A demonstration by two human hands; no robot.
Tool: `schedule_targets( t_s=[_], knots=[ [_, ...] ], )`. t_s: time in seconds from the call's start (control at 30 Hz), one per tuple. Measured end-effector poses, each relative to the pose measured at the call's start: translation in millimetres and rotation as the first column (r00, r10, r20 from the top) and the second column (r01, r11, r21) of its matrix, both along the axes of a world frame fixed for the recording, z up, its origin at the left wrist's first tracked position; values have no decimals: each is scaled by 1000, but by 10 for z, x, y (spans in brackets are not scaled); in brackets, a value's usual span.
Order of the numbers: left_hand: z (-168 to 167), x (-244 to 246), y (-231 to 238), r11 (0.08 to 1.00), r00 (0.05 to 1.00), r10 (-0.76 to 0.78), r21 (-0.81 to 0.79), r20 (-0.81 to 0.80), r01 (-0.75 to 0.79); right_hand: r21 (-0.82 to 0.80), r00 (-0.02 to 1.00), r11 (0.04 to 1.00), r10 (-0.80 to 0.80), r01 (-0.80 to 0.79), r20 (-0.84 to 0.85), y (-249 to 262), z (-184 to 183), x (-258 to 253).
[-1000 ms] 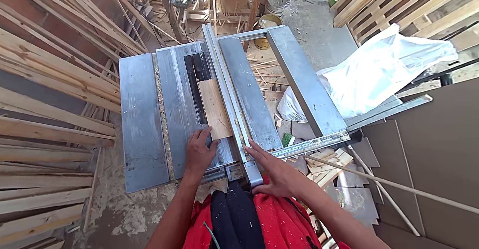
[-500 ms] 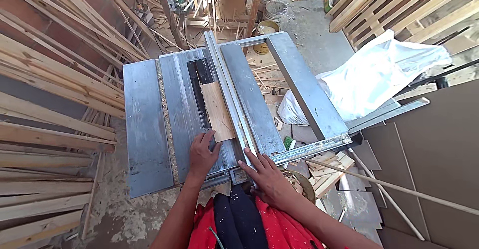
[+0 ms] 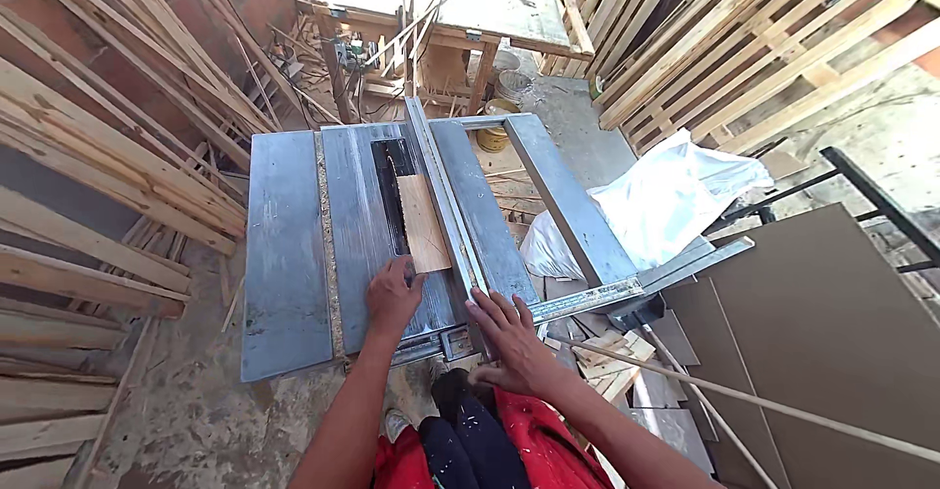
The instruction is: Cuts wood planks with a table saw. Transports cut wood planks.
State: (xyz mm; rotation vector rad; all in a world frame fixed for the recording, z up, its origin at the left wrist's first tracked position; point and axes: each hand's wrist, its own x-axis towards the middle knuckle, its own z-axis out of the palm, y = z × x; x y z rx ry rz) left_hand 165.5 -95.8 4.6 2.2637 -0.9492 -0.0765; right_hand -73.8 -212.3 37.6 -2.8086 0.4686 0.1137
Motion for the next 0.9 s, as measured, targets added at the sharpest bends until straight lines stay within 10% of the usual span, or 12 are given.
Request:
schedule_targets(
  t_s=[0.3,0.57,0.73,0.9],
  knots=[
    [143,116,-307,967,970,238,106,-49,-232,-143,943,983,154,-116,294,-1109,552,1424],
    [-108,232,-213,986,990,128,-98,-63,-134,-235,980,952,200,-198,-15,-1825,365,3382],
    [-76,32,198,984,996,28,-175,-85,-42,-202,971,956,181,-211,-159,-1721,351,3583],
    [112,-655,867,953,908,287,-2,-306,-302,-224,949,937,217,-269,-230,-1366,426,3053]
  ],
)
